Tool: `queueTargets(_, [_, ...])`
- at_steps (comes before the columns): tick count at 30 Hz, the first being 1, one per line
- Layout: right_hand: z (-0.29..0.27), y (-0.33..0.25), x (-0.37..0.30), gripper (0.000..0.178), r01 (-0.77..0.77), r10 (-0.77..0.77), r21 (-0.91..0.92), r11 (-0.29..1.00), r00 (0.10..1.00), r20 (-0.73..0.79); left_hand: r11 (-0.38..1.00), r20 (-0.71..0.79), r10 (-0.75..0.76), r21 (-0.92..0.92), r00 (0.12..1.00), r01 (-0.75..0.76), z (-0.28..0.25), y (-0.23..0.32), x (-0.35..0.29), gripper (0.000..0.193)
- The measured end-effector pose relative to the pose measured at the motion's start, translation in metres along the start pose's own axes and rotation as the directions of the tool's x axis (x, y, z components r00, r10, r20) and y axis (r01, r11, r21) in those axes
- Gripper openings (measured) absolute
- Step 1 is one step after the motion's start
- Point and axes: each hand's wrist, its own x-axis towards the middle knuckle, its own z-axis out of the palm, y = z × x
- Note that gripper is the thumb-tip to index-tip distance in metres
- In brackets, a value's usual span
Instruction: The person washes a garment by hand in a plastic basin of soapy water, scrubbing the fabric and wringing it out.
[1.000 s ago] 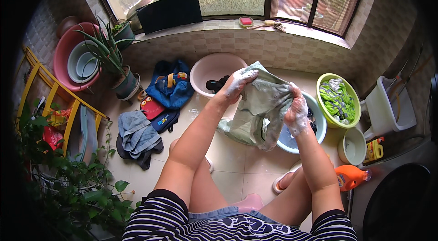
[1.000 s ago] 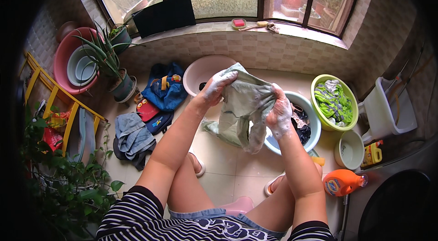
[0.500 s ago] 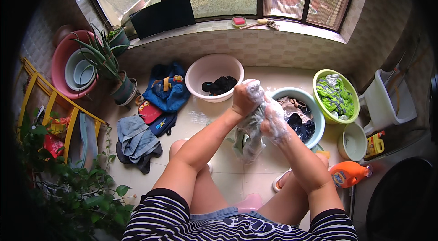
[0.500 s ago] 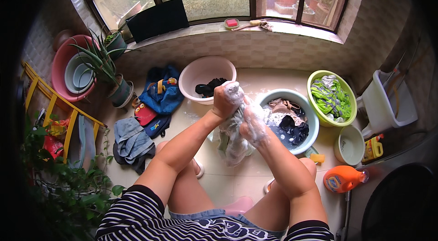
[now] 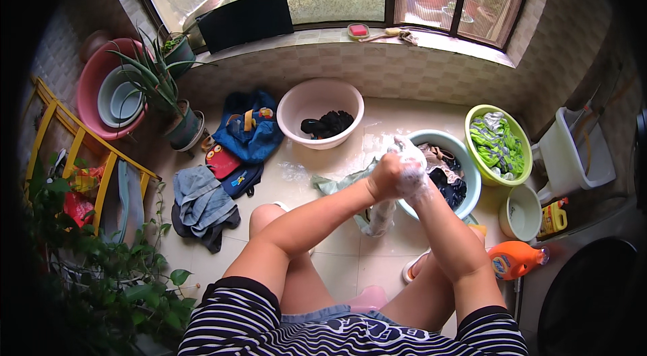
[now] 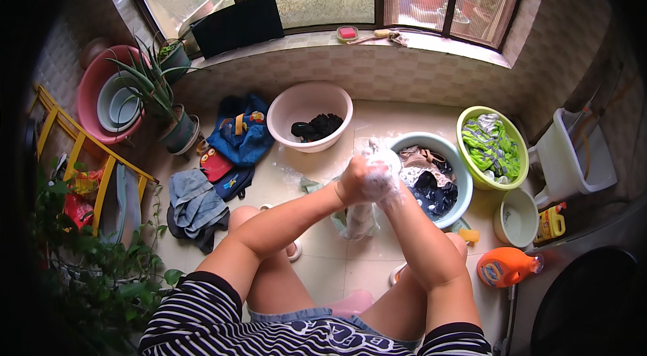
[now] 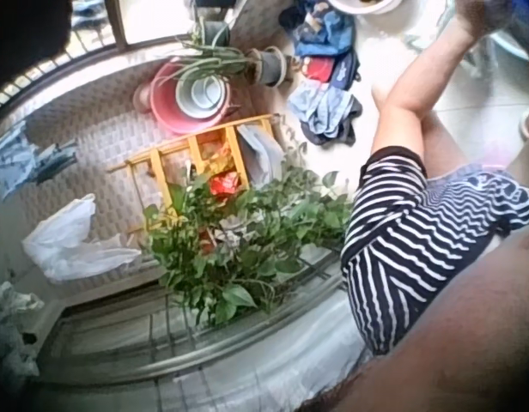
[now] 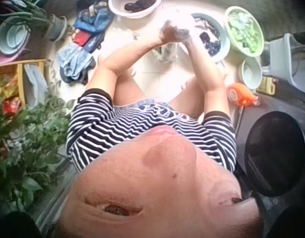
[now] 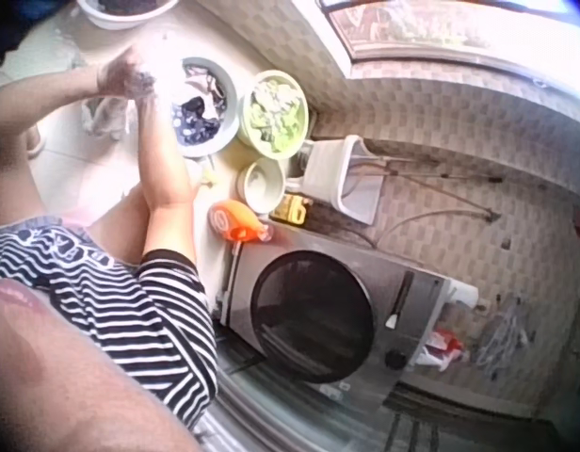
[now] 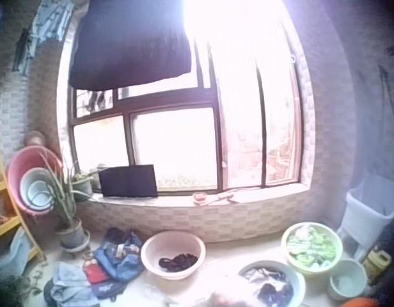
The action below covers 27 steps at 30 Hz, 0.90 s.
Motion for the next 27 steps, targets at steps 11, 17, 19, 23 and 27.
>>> queueTargets(11, [-0.012,0.010,-0.003,0.021,-0.245,-0.527,-0.888,-0.388,0.850,-0.004,0.898,0.257,0.320,0.226,0.912,-0.378,0.011,0.030,-0.009,0.012])
queueTargets(17, [0.042,0.017,0.008,0.018,0.085,-0.079,-0.009,0.996,0.874,-0.479,0.996,0.055,-0.030,0.090,0.998,0.025,-0.011,0.000,-0.008,0.010])
queueTargets(19, [-0.002,0.000,0.001,0.018,0.120,-0.149,-0.207,0.971,0.980,-0.132,0.999,0.056,-0.017,-0.043,0.998,0.019,-0.001,0.017,-0.007,0.011])
queueTargets(23, [0.100,0.021,0.011,0.023,0.095,-0.278,-0.297,0.950,0.689,-0.670,0.994,-0.039,0.065,0.095,0.997,-0.061,-0.019,-0.014,-0.007,0.010])
queueTargets(27, [0.109,0.001,0.003,0.031,-0.037,0.067,0.085,0.996,0.925,-0.375,0.812,0.102,-0.525,-0.239,0.845,0.533,-0.034,-0.040,0.004,0.011])
